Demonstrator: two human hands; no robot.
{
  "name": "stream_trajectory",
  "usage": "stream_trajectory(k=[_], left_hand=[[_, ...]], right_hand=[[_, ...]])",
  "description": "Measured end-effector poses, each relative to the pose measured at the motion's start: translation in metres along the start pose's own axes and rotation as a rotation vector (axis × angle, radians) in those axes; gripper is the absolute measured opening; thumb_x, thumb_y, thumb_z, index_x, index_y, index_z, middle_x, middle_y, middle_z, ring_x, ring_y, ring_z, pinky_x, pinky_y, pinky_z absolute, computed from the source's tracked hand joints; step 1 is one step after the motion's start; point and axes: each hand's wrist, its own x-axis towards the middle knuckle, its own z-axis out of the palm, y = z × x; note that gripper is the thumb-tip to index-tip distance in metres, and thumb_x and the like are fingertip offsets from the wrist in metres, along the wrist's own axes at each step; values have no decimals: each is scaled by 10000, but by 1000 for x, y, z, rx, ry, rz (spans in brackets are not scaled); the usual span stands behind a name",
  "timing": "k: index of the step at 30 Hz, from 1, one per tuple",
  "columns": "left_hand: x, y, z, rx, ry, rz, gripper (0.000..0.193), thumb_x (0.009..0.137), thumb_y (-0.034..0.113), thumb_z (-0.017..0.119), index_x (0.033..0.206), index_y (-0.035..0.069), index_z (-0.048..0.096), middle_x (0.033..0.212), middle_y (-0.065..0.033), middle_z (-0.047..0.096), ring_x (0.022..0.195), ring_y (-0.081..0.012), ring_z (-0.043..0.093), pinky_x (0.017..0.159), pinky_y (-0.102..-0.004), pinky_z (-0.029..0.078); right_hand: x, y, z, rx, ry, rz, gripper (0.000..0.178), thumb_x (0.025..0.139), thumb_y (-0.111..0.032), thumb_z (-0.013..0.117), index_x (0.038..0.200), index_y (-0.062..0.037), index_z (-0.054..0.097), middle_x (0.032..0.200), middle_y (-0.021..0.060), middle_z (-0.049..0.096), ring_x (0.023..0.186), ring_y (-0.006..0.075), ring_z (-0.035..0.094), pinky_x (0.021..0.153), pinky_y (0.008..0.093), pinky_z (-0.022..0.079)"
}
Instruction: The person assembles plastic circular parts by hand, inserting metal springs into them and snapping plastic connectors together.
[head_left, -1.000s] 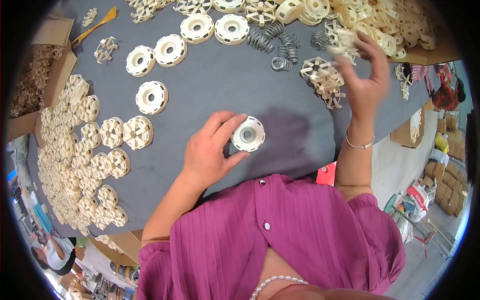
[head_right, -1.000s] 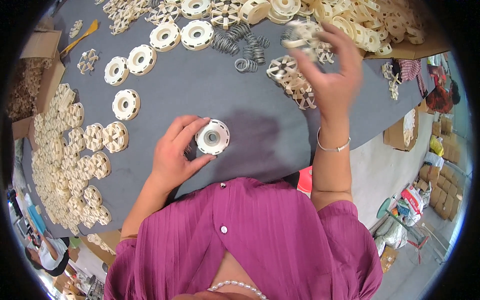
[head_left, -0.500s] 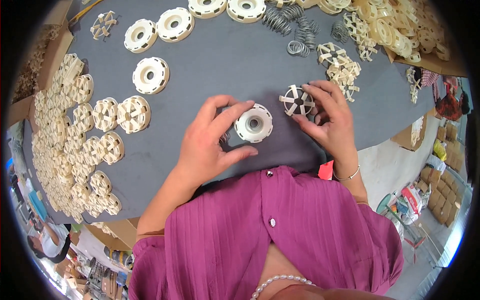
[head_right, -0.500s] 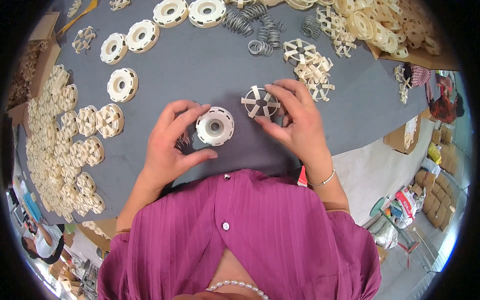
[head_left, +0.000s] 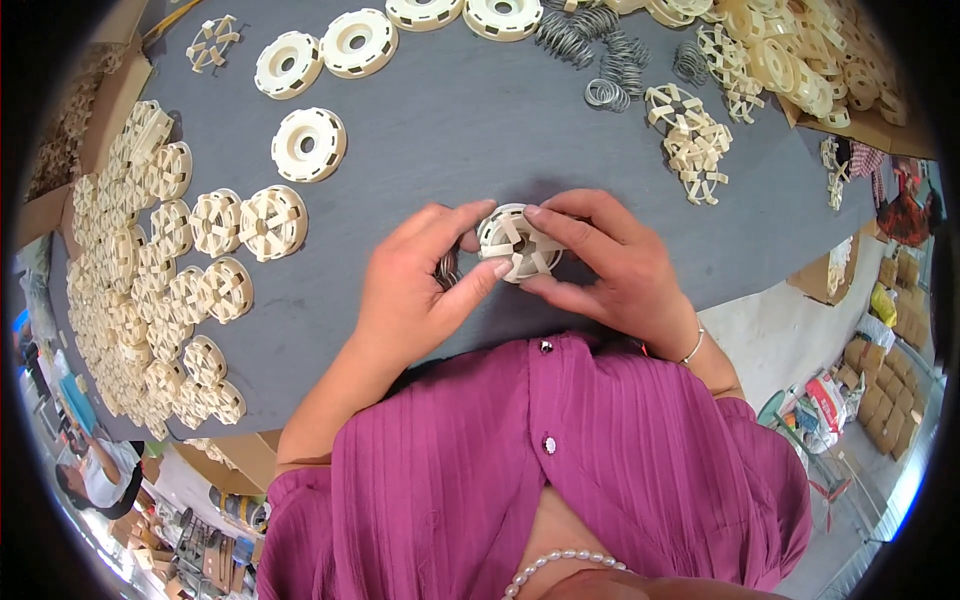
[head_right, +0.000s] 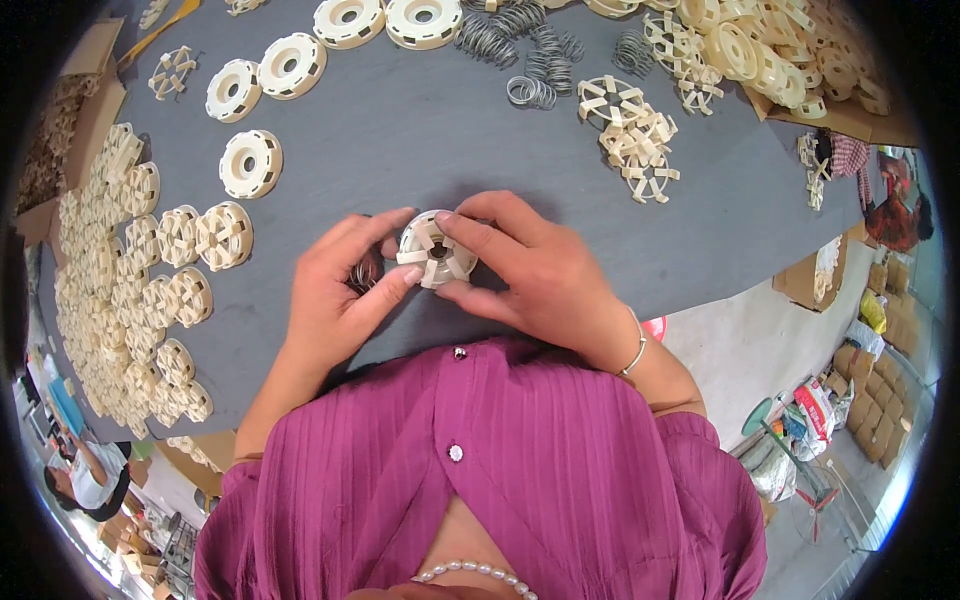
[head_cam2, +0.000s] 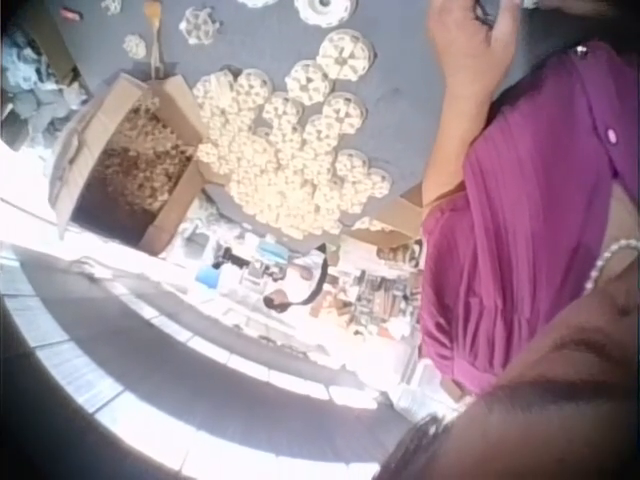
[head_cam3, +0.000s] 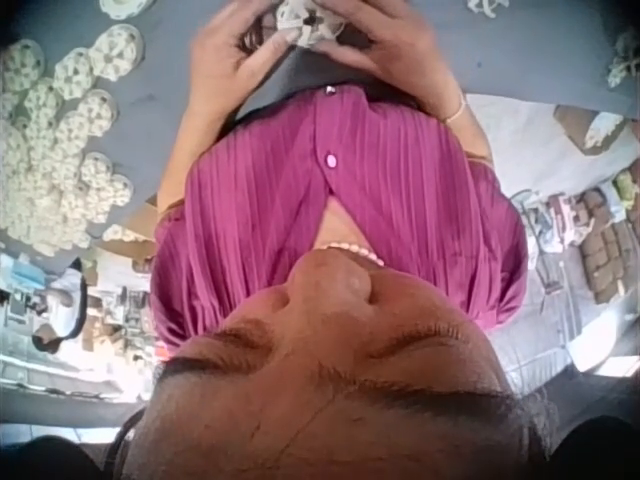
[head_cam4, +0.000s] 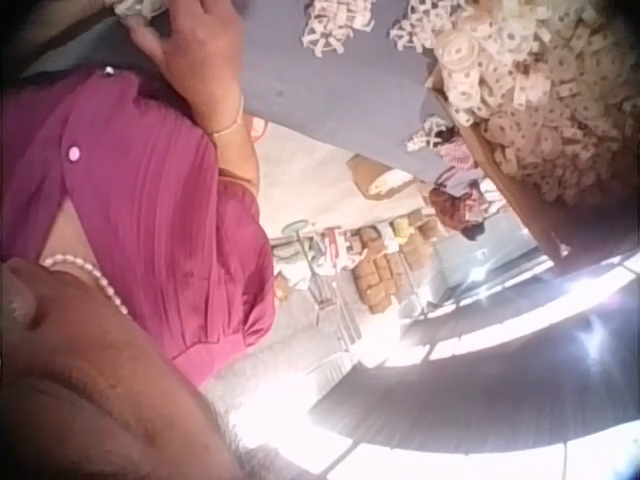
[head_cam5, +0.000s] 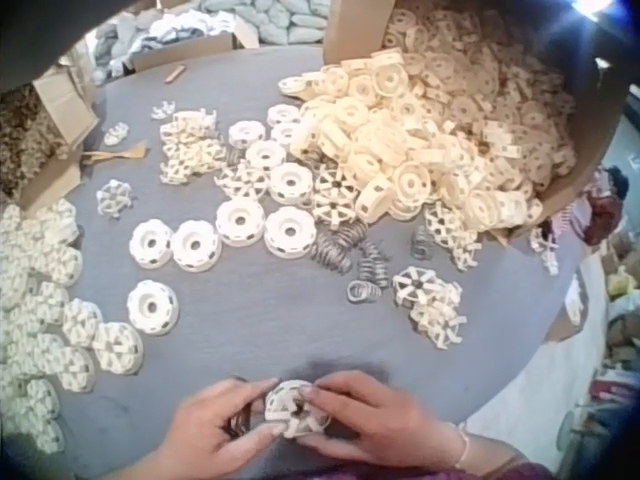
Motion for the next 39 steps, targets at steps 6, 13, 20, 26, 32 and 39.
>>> stream_trajectory(k=[6, 13, 20, 26, 32, 39], left_hand=[[2, -3, -3, 6, -60, -18, 441, 872, 142, 802, 1290, 36, 710, 904, -92, 641, 755, -243, 621, 691, -362, 513], [2, -2, -7, 5, -109, -3, 478, 865, 91, 784, 1334, 55, 698, 1086, -116, 625, 947, -282, 632, 835, -370, 529], [0, -3, -4, -26, -69, 73, 858, 604, 320, 987, 1372, 91, 680, 1195, -106, 609, 1068, -285, 649, 873, -384, 546], [0, -2, 10, 164, 39, 191, 845, 594, 377, 991, 1334, 98, 693, 1213, -111, 599, 1027, -286, 660, 811, -392, 567], [-1, -4, 18, 280, 118, 239, 812, 622, 381, 981, 1320, 79, 697, 1201, -111, 597, 941, -280, 666, 765, -384, 561], [0, -4, 23, 321, 3, 193, 532, 739, 144, 892, 1252, 91, 761, 1192, -121, 620, 1015, -293, 665, 872, -381, 552]], right_hand=[[-1, -2, 7, -51, 27, -37, 551, 802, -201, 886, 1282, -19, 685, 1201, 94, 651, 925, 242, 712, 754, 347, 609], [-21, 3, 24, -70, 47, 11, 619, 794, -212, 898, 1340, -32, 668, 1226, 102, 646, 951, 246, 704, 786, 356, 612], [-21, 7, 24, 22, 251, -92, 696, 730, -187, 955, 1342, -16, 671, 1217, 140, 646, 1018, 252, 680, 803, 334, 603], [-26, 7, 18, -18, 349, -91, 700, 704, -191, 976, 1312, -6, 684, 1187, 137, 648, 975, 230, 671, 758, 326, 599], [-33, 25, -5, -152, 422, 174, 703, 696, -273, 970, 1293, -39, 682, 1169, 118, 649, 983, 274, 679, 792, 365, 592], [-52, 50, -57, -57, 169, 131, 591, 778, -206, 908, 1304, -61, 681, 1202, 116, 680, 1025, 258, 678, 843, 351, 574]])
